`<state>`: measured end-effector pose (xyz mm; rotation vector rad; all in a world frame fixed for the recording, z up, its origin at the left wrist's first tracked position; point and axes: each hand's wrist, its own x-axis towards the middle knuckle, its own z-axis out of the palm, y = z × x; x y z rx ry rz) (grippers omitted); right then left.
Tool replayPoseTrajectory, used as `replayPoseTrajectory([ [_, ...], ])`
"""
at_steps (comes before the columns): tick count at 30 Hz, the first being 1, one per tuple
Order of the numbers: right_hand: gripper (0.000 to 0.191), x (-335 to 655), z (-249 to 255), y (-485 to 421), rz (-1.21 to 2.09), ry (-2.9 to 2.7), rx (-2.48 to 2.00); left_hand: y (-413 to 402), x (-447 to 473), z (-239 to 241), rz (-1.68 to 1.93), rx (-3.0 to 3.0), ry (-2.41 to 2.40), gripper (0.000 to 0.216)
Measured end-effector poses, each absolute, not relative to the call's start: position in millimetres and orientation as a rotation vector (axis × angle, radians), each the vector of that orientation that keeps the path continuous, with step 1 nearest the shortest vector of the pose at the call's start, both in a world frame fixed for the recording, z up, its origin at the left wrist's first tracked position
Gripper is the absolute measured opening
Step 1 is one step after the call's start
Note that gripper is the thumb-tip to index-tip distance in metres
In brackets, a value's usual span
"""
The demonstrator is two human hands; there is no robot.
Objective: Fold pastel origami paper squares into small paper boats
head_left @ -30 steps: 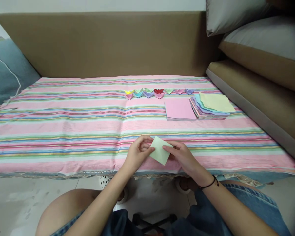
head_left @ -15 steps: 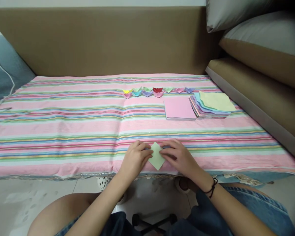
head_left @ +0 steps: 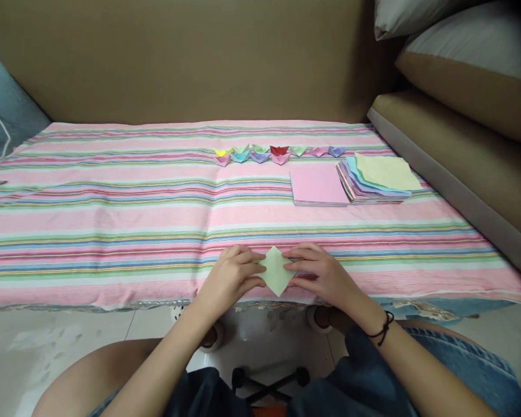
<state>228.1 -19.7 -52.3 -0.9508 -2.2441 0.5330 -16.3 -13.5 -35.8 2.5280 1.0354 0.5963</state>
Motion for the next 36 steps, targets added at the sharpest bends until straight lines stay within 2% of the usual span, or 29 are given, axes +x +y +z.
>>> replayPoseTrajectory([
  [4,0.014,228,-52,-19,0.516,-2.248,-0.947,-15,-15,-34,0.582,2.520,1.066,0.025],
  [11,0.017,227,-51,-19,0.489,-2.236,-0.962,-22,-9,-31,0.569,2.553,1.120,0.039],
  [16,0.014,226,-47,-22,0.523,-2.243,-0.960,-26,-4,-31,0.562,2.688,1.086,0.020],
  [19,0.017,224,-47,-24,0.517,-2.226,-1.002,-27,0,-32,0.594,2.741,1.106,0.019],
  [22,0.005,220,-49,-25,0.508,-2.175,-1.041,-27,3,-33,0.617,2.743,1.120,0.021],
  [25,0.009,216,-53,-25,0.563,-2.046,-1.092,-25,1,-35,0.640,2.640,1.150,0.025],
  [30,0.010,212,-58,-24,0.581,-1.898,-1.210,-21,-3,-43,0.794,2.345,1.331,0.007],
  [36,0.018,210,-57,-20,0.508,-1.842,-1.335,-19,-2,-45,0.855,2.123,1.481,0.005],
])
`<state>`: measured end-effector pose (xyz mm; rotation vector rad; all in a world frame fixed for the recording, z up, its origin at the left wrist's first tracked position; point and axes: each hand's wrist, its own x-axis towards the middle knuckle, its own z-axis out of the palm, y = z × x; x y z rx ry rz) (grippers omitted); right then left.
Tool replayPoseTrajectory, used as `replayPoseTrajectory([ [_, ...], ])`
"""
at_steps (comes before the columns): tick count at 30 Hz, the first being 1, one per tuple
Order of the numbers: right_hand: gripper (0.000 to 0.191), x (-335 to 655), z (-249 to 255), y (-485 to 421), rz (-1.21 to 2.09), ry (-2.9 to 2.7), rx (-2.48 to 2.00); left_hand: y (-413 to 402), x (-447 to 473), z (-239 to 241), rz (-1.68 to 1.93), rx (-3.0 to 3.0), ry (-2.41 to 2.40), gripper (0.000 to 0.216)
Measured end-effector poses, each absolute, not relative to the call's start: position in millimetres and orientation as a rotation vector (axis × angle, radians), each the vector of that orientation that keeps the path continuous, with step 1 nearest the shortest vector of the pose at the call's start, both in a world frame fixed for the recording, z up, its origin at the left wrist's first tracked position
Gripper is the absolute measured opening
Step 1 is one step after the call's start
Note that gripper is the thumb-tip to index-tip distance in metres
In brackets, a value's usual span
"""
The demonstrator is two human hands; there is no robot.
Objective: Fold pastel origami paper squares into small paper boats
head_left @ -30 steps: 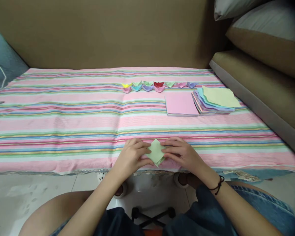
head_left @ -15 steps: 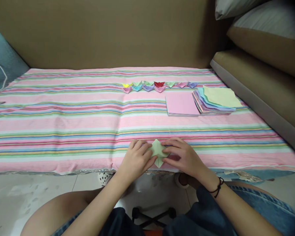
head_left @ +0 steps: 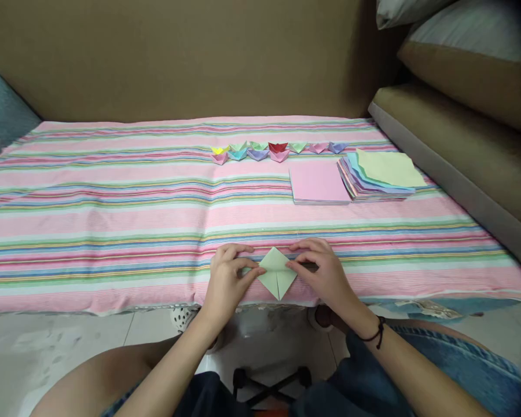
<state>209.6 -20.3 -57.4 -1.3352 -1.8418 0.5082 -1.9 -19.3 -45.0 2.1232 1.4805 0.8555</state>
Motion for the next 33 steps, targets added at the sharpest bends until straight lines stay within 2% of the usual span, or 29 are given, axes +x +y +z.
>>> replayPoseTrajectory([
  [11,0.022,205,-56,-19,0.515,-1.796,-1.435,-24,-2,-43,0.787,2.095,1.686,0.002],
  [15,0.022,205,-58,-19,0.518,-1.811,-1.445,-39,9,-40,0.847,2.422,1.542,0.026],
  [18,0.021,205,-58,-19,0.506,-1.819,-1.432,-56,25,-44,0.772,2.793,1.287,0.032],
  [23,0.019,206,-61,-19,0.480,-1.819,-1.424,-72,41,-60,0.537,2.893,1.401,0.057],
  [33,0.023,204,-63,-18,0.445,-1.816,-1.434,-70,39,-66,0.461,2.918,1.455,0.065],
])
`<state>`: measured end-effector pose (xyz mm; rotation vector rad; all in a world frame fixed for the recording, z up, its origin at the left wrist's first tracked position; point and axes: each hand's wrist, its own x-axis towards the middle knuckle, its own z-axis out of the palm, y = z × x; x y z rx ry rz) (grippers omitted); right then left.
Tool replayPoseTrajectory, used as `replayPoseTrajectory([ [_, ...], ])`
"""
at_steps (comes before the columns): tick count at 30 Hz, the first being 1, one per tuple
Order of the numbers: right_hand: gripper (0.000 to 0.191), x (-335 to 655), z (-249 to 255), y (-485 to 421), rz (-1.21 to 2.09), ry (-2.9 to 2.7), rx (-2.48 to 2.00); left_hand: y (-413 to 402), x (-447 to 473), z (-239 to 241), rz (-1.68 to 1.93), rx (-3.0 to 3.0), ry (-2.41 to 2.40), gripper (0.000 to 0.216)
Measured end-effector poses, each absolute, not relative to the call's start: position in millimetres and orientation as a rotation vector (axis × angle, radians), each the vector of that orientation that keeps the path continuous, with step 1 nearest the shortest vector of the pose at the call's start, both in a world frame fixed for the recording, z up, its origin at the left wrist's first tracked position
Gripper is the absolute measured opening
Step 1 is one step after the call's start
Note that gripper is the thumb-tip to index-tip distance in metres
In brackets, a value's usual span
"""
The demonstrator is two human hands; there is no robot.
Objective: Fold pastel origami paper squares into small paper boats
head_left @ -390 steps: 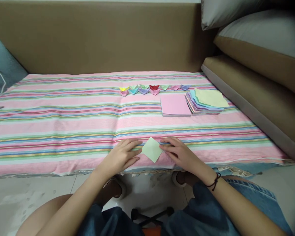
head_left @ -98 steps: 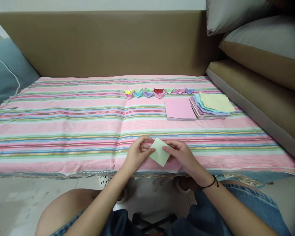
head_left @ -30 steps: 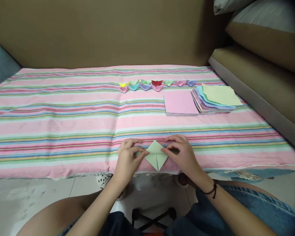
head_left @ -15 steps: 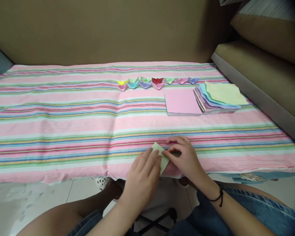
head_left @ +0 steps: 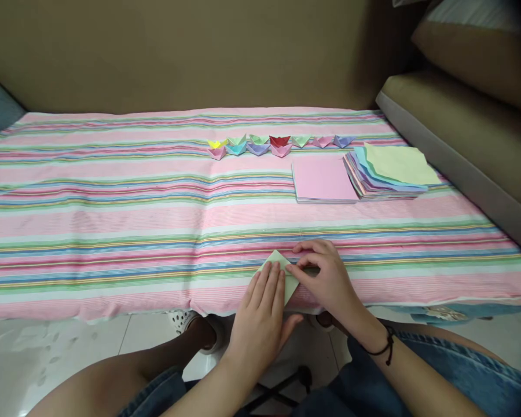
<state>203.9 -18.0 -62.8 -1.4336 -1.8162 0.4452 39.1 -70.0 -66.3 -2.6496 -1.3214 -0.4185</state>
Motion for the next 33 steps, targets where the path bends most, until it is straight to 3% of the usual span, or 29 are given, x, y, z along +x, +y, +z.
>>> replayPoseTrajectory([
  [19,0.017,206,-56,-18,0.478,-1.878,-1.413,-67,39,-67,-0.514,-2.693,-1.326,0.051],
  [30,0.015,231,-43,-14,0.969,-1.786,-1.298,-67,39,-69,-0.580,-2.713,-1.346,0.048],
  [33,0.011,227,-45,-14,0.949,-1.728,-1.329,-67,39,-68,-0.576,-2.722,-1.358,0.049],
])
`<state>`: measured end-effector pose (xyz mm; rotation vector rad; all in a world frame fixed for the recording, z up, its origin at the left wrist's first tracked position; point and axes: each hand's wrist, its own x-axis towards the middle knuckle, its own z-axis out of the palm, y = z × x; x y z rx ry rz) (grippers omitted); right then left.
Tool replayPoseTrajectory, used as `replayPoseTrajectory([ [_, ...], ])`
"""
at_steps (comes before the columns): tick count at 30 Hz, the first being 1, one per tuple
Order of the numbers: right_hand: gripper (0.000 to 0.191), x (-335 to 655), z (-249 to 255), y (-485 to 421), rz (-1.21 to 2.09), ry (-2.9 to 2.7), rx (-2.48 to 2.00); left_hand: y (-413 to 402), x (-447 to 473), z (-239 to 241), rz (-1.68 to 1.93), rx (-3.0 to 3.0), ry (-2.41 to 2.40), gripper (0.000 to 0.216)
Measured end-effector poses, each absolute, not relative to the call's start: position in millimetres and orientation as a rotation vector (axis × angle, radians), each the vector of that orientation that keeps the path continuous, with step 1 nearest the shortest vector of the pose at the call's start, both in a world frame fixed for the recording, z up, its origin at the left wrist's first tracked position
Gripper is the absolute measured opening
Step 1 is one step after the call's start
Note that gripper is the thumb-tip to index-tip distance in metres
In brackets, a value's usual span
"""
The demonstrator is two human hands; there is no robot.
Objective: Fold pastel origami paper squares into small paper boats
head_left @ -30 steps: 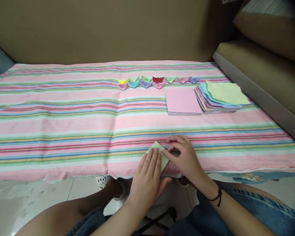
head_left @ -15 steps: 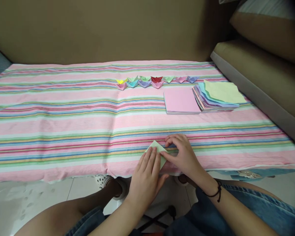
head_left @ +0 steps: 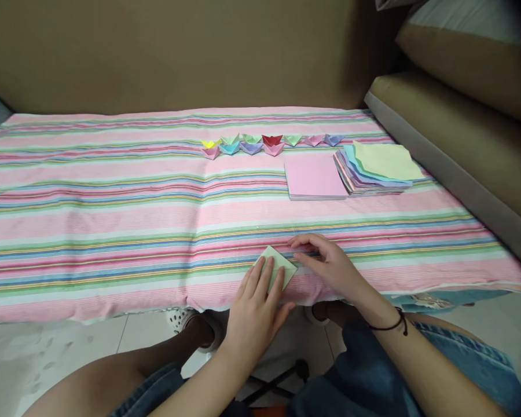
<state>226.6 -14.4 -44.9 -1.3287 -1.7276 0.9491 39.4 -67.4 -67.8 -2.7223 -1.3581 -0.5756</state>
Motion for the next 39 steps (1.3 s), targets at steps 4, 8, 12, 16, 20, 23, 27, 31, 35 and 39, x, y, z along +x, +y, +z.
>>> replayPoseTrajectory([
  [4,0.013,216,-52,-15,0.627,-1.871,-1.371,-66,41,-66,-0.584,-2.713,-1.377,0.049],
  [8,0.014,212,-55,-15,0.567,-1.896,-1.388,-64,36,-66,-0.621,-2.709,-1.320,0.044],
  [12,0.013,214,-55,-16,0.566,-1.899,-1.380,-63,22,-64,-0.614,-2.651,-1.312,0.042],
  [16,0.013,214,-55,-16,0.581,-1.883,-1.388,-62,2,-58,-0.594,-2.605,-1.344,0.043],
  [20,0.014,215,-56,-15,0.582,-1.896,-1.384,-60,-13,-56,-0.605,-2.539,-1.353,0.037],
  [23,0.014,215,-58,-14,0.547,-1.937,-1.372,-58,-16,-56,-0.644,-2.531,-1.332,0.033],
  [27,0.018,212,-59,-18,0.444,-2.034,-1.236,-53,-11,-50,-0.747,-2.588,-1.435,0.019],
  [31,0.027,211,-50,-22,0.371,-2.183,-1.090,-45,-7,-41,-0.815,-2.701,-1.478,0.018],
  [35,0.033,219,-40,-24,0.438,-2.408,-0.978,-39,-7,-36,-0.722,-2.981,-1.216,0.042],
  [39,0.056,226,-40,-23,0.446,-2.490,-0.977,-33,-11,-33,-0.599,-3.099,-1.138,0.048],
])
